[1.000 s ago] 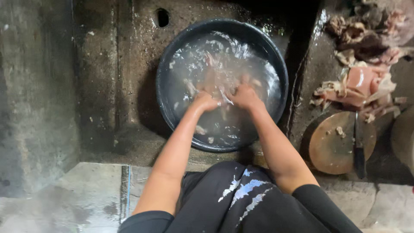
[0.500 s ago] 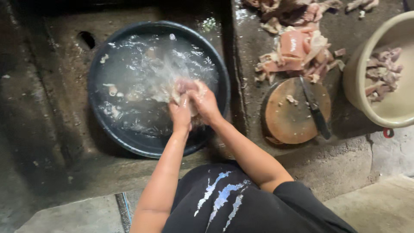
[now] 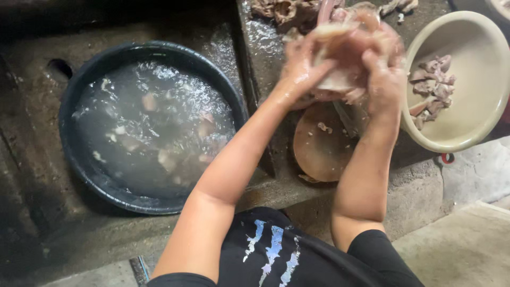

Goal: The person washes pieces of meat in a black basin filled with water, then transfers them to a wooden cutting board. Using a knife, they cut the meat into smaller pieces and place them into a white bowl. The person repeats this process of washing, cutting, and transferring the meat throughout the video.

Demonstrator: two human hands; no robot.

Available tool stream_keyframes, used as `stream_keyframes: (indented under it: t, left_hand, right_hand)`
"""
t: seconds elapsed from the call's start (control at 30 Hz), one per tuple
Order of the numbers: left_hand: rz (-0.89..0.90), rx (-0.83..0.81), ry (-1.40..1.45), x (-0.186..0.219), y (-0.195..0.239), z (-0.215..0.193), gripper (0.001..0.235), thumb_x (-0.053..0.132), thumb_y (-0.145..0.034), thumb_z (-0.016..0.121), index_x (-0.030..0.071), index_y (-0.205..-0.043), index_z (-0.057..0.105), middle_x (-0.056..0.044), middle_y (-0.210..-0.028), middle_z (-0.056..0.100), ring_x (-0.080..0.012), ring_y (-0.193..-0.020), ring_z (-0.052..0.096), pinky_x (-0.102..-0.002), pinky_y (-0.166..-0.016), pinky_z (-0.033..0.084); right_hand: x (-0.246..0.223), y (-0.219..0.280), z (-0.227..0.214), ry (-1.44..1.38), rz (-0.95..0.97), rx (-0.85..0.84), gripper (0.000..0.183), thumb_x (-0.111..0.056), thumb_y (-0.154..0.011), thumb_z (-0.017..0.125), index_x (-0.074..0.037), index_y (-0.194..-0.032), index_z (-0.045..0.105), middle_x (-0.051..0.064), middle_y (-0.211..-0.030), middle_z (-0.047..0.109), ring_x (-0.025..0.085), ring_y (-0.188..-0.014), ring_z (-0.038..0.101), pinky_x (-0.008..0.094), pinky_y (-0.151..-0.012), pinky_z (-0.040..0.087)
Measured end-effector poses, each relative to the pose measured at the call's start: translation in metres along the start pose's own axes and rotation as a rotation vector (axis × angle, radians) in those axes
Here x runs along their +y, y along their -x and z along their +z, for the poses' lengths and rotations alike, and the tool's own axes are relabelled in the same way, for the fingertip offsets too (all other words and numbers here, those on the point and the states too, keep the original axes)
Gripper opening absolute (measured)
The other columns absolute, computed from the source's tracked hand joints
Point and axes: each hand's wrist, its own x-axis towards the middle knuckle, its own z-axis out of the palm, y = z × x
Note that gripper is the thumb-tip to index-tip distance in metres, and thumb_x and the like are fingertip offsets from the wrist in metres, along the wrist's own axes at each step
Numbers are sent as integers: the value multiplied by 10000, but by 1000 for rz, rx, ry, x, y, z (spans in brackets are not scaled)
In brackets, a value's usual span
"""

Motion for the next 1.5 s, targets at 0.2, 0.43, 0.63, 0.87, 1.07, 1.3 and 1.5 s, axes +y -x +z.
stream_keyframes:
  t: [0.2, 0.43, 0.63, 0.87, 1.07, 1.3, 1.5]
  left_hand:
    - [26, 50, -355, -66, 27, -22, 731, 265, -832, 804, 195, -1471, 457, -223, -1541, 362, -448, -1422, 357, -546, -1162, 316]
    - [269, 637, -576, -133, 112, -170, 308, 101, -922, 755, 138, -1225, 715, -106, -1363, 557, -320, -1372, 473, -465, -1198, 369]
    - [-244, 700, -803, -187, 185, -273, 644, 312, -858, 871, 127, -1407, 591, -217, -1505, 394, -490, -1383, 312, -668, -1081, 285]
    - [-347, 593, -637, -290, 187, -304, 859, 495, -872, 809, 28, -1514, 478, -280, -1542, 381, -529, -1412, 280, -620, -1162, 262]
    - [-389, 347, -757, -336, 137, -286, 723, 460, -923, 678, 36, -1485, 513, -237, -1548, 424, -474, -1405, 354, -610, -1160, 289]
    - [-50, 418, -1055, -307, 129, -259, 541, 359, -1004, 506, 79, -1464, 568, -145, -1597, 488, -390, -1427, 456, -597, -1172, 323]
    - [-486, 198, -1019, -277, 170, -256, 564, 441, -894, 583, 149, -1375, 618, -106, -1503, 530, -367, -1491, 398, -647, -1266, 126]
  right_hand:
    - [91, 17, -49, 1074, 105, 20, 760, -68, -869, 647, -92, -1602, 446, 322, -1576, 293, 470, -1454, 286, 495, -1206, 281]
    - [72, 39, 14, 1298, -38, 201, 1023, -386, -788, 955, -49, -1570, 389, 333, -1547, 259, 490, -1427, 226, 605, -1192, 231]
    - [84, -21, 27, 1196, -158, 10, 690, 90, -688, 692, -158, -1330, 650, 152, -1382, 599, 363, -1303, 500, 515, -1168, 411]
    - [32, -66, -42, 577, -149, 91, 372, 133, -936, 576, -17, -1275, 604, 91, -1174, 741, 248, -1049, 750, 374, -888, 624]
    - [-11, -19, 80, 1346, -426, 63, 566, -56, -726, 788, -21, -1267, 623, 262, -1292, 577, 352, -1109, 660, 394, -923, 594]
    - [101, 27, 308, 724, -250, -795, 570, -397, -990, 707, -75, -1438, 563, 210, -1471, 505, 413, -1372, 471, 477, -1133, 413]
    - [178, 40, 362, 1316, 72, -1041, 580, -453, -907, 661, -215, -1429, 580, 124, -1597, 398, 350, -1469, 364, 599, -1146, 360]
